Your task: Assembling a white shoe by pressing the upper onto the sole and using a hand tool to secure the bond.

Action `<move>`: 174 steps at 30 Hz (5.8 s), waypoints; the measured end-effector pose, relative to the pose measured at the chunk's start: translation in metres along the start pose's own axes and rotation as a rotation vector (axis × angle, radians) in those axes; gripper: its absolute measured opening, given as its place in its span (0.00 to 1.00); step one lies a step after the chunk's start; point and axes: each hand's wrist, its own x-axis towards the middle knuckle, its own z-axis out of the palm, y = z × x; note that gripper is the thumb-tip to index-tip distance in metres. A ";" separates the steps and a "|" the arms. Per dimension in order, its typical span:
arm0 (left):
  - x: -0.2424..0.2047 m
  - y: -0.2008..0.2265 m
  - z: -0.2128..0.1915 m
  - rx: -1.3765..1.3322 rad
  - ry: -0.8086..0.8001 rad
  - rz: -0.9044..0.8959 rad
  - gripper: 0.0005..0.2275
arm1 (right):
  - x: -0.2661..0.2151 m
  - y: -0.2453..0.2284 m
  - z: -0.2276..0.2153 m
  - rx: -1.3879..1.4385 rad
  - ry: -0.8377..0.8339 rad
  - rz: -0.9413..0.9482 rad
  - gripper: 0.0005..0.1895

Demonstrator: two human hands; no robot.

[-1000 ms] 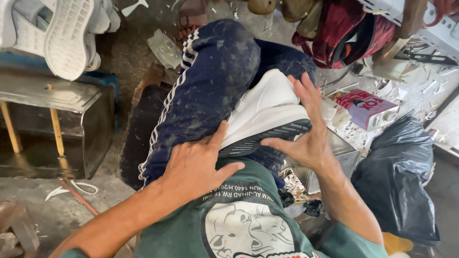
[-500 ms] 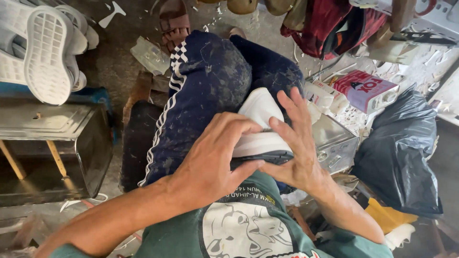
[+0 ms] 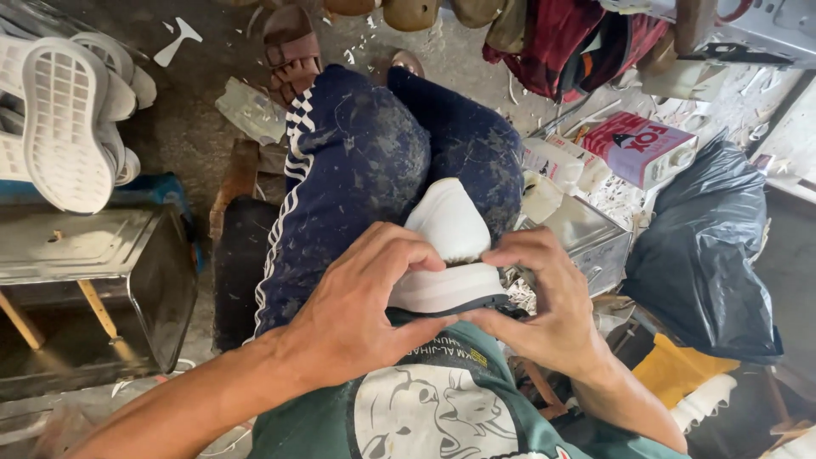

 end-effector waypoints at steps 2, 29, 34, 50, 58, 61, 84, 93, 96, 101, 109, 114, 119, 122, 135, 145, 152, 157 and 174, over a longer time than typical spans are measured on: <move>-0.001 0.002 0.001 0.001 -0.004 -0.009 0.18 | 0.001 -0.006 -0.002 -0.027 -0.018 0.010 0.28; 0.039 0.012 -0.013 -0.043 0.077 -0.176 0.18 | 0.084 -0.015 -0.030 0.184 -0.305 0.161 0.25; 0.044 0.013 -0.021 -0.051 0.080 -0.179 0.18 | 0.091 -0.014 -0.030 0.172 -0.293 0.082 0.25; 0.051 0.010 -0.046 0.090 0.025 -0.316 0.34 | 0.120 -0.006 -0.037 -0.025 -0.463 -0.147 0.53; -0.015 0.005 0.015 0.127 -0.048 0.172 0.51 | -0.001 -0.023 -0.016 -0.054 -0.209 -0.228 0.47; -0.039 0.018 0.033 0.132 0.099 0.270 0.48 | -0.032 -0.013 -0.003 0.372 -0.219 -0.312 0.50; -0.012 0.010 0.025 0.312 0.175 0.469 0.24 | 0.031 -0.025 0.024 0.961 0.075 -0.272 0.42; -0.017 0.008 0.011 0.295 0.093 0.446 0.25 | 0.025 -0.068 0.027 0.675 0.179 -0.114 0.40; -0.028 0.008 -0.005 0.243 0.061 0.416 0.24 | 0.021 -0.068 0.045 0.652 0.269 -0.169 0.36; -0.083 -0.007 -0.007 0.199 0.304 0.170 0.41 | 0.011 -0.061 0.140 0.864 0.621 -0.483 0.33; -0.115 -0.063 0.001 0.400 0.280 0.240 0.50 | -0.012 0.013 0.107 0.481 0.104 -0.564 0.44; -0.118 -0.080 0.001 0.425 0.240 0.247 0.51 | 0.020 0.003 0.043 -0.445 -0.030 -0.736 0.45; -0.116 -0.080 0.001 0.426 0.236 0.286 0.50 | 0.010 -0.004 0.067 -0.583 -0.064 -0.835 0.37; -0.116 -0.080 0.001 0.444 0.243 0.278 0.49 | 0.005 -0.002 0.081 -0.554 -0.008 -0.801 0.27; -0.114 -0.088 -0.001 0.476 0.252 0.339 0.50 | 0.033 -0.023 0.087 -0.341 -0.251 -0.762 0.26; -0.104 -0.079 0.001 0.066 0.397 0.344 0.39 | 0.032 -0.006 0.035 -0.693 -0.208 -0.637 0.53; -0.080 -0.093 0.002 0.225 0.328 0.364 0.40 | 0.008 0.025 -0.009 -0.664 0.023 -0.509 0.47; -0.078 -0.087 -0.001 0.182 0.298 0.309 0.40 | 0.002 0.023 0.019 -0.705 0.206 -0.594 0.26; -0.075 -0.089 0.000 0.188 0.296 0.295 0.39 | 0.032 0.007 0.041 -0.526 -0.001 -0.682 0.20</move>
